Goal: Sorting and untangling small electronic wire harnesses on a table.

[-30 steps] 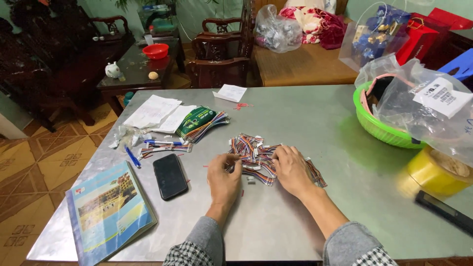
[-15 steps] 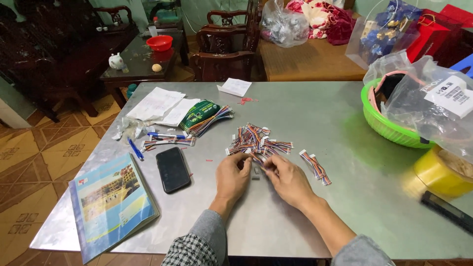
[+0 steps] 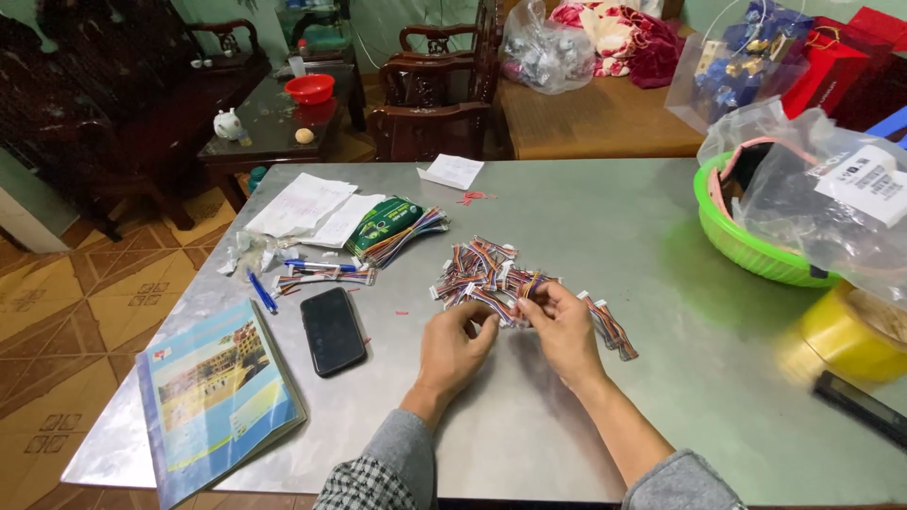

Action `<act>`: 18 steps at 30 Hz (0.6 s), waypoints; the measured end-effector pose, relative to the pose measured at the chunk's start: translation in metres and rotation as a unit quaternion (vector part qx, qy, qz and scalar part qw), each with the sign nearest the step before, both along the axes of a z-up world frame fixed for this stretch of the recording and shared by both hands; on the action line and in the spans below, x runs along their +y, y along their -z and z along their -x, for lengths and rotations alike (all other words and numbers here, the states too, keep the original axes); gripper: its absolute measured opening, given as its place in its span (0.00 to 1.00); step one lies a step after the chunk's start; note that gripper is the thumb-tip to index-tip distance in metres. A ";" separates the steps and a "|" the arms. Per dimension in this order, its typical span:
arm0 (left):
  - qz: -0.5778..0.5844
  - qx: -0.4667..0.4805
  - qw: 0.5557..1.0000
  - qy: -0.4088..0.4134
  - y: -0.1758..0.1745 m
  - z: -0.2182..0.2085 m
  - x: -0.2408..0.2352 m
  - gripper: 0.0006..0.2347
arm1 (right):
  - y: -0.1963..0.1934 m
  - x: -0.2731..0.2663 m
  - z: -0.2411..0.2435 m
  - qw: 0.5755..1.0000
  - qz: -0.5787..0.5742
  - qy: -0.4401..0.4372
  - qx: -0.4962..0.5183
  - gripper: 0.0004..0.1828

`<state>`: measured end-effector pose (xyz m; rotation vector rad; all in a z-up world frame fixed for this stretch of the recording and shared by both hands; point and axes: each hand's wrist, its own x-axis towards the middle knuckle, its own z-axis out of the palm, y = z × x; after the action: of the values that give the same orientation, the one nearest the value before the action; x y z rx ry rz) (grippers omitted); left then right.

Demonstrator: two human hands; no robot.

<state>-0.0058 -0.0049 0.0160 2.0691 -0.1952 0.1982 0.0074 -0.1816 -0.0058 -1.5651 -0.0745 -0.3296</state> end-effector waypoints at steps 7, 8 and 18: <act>0.039 -0.009 0.999 0.023 -0.010 0.005 -0.002 0.08 | -0.029 0.023 0.023 0.994 -0.098 -0.027 0.050 0.08; 0.030 -0.004 0.999 0.025 -0.007 0.004 -0.002 0.07 | -0.031 0.024 0.024 0.992 -0.106 -0.036 0.057 0.09; 0.034 -0.008 0.999 0.034 0.008 -0.005 0.001 0.05 | -0.015 0.016 0.013 0.994 -0.092 -0.019 0.056 0.13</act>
<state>-0.0011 -0.0044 0.0083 1.9906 -0.2644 0.1776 -0.0053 -0.1659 0.0088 -1.3954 0.0137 -0.2115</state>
